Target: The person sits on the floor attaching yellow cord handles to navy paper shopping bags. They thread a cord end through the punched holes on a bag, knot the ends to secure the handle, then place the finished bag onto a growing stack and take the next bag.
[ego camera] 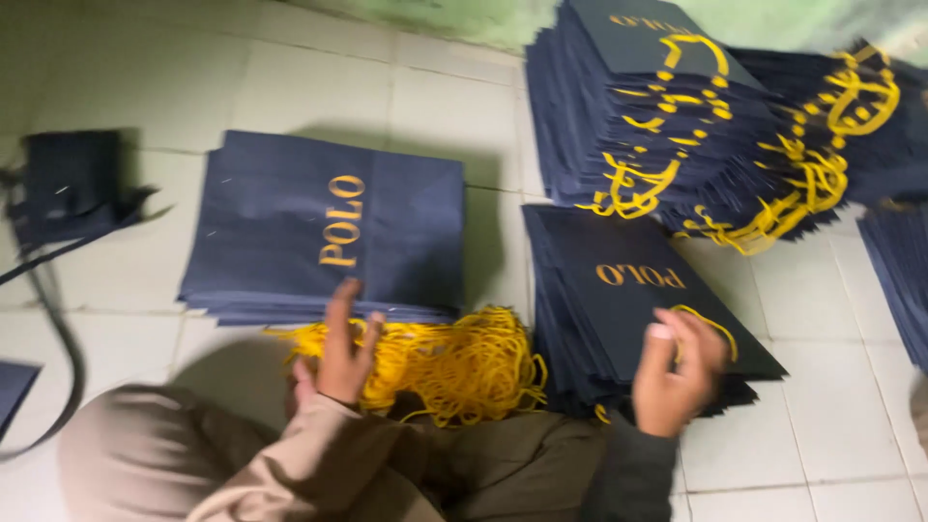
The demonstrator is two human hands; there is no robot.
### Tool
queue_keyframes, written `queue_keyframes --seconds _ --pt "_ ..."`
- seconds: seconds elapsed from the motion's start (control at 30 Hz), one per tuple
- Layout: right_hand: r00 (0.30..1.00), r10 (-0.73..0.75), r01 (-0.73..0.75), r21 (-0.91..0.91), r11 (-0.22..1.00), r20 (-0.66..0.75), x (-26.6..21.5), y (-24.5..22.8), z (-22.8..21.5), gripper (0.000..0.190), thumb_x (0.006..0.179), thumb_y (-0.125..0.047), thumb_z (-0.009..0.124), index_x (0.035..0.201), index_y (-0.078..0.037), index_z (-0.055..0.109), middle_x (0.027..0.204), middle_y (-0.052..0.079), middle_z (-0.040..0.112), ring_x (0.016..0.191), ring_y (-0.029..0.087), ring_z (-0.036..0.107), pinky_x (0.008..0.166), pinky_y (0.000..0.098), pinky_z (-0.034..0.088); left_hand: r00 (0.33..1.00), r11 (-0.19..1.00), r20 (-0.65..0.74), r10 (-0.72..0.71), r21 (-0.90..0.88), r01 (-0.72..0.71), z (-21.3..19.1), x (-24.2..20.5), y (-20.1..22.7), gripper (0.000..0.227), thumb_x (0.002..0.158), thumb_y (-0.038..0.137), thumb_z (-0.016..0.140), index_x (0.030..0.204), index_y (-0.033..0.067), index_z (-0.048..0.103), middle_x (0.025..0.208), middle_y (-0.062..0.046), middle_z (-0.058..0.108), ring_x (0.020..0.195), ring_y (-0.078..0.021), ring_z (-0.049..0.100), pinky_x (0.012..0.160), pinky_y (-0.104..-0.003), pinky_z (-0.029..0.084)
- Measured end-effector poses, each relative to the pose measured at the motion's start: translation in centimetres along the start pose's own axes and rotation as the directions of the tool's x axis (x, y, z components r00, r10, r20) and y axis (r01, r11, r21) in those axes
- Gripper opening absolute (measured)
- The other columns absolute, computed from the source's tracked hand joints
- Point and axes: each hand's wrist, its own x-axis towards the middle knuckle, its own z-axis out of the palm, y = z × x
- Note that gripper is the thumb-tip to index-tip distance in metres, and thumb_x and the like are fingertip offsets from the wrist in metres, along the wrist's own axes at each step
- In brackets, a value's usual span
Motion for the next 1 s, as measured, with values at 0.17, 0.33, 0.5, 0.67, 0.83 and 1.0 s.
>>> queue_keyframes --seconds 0.17,0.33,0.5,0.67,0.83,1.0 --pt "0.936 -0.114 0.039 0.226 0.973 0.333 -4.4 -7.7 10.2 0.022 0.089 -0.008 0.074 0.11 -0.009 0.077 0.107 0.018 0.069 0.107 0.038 0.064 0.1 0.0459 0.046 0.966 0.969 -0.229 0.119 0.237 -0.063 -10.0 1.6 -6.1 0.056 0.093 0.014 0.071 0.143 -0.0003 0.05 0.141 -0.026 0.052 0.139 -0.0451 0.046 0.118 -0.053 0.033" --pt "0.681 -0.329 -0.043 0.484 0.874 0.655 -9.9 -16.2 18.8 0.031 0.089 -0.017 0.073 0.12 -0.012 0.074 0.12 0.018 0.069 0.115 0.04 0.064 0.101 0.0489 0.048 0.928 0.92 -0.359 0.099 0.389 0.052 -15.3 2.4 -12.8 0.061 0.091 0.018 0.075 0.143 -0.0002 0.051 0.14 -0.026 0.049 0.134 -0.0466 0.049 0.114 -0.053 0.039" --pt "0.682 -0.449 0.079 0.553 0.83 0.577 -12.9 -23.8 27.5 0.043 0.094 -0.016 0.07 0.137 -0.01 0.065 0.139 0.022 0.059 0.128 0.043 0.056 0.109 0.0519 0.041 0.917 0.881 -0.399 -0.019 0.428 0.204 -15.3 4.3 -18.4 0.053 0.089 0.022 0.077 0.137 0.0044 0.061 0.128 -0.022 0.06 0.118 -0.0449 0.062 0.099 -0.054 0.05" --pt "0.712 -0.447 0.205 0.449 0.87 0.541 -15.3 -28.0 33.7 0.054 0.099 -0.027 0.064 0.151 -0.013 0.052 0.148 0.019 0.054 0.134 0.043 0.051 0.112 0.0564 0.034 0.918 0.876 -0.393 -0.044 0.427 0.225 -15.7 4.0 -15.4 0.046 0.09 0.024 0.074 0.133 0.0094 0.067 0.124 -0.015 0.065 0.113 -0.0373 0.066 0.094 -0.047 0.054" --pt "0.758 -0.413 0.309 0.279 0.909 0.506 -17.2 -29.0 35.6 0.051 0.099 -0.045 0.063 0.147 -0.027 0.058 0.144 0.008 0.057 0.135 0.036 0.051 0.113 0.06 0.029 0.902 0.935 -0.431 -0.011 0.315 0.162 -15.6 3.7 -14.7 0.044 0.089 0.015 0.073 0.133 0.0105 0.068 0.119 -0.014 0.066 0.108 -0.0354 0.067 0.092 -0.043 0.056" --pt "0.808 -0.38 0.202 0.394 0.896 0.45 -17.5 -27.6 34.7 0.032 0.099 -0.03 0.066 0.129 -0.039 0.071 0.125 -0.007 0.069 0.13 0.024 0.057 0.114 0.05 0.032 0.822 0.828 -0.343 -0.454 -0.504 0.247 -14.3 3.1 -17.9 0.024 0.105 0.027 0.06 0.114 0.0064 0.069 0.109 -0.017 0.066 0.086 -0.0324 0.074 0.075 -0.036 0.065"
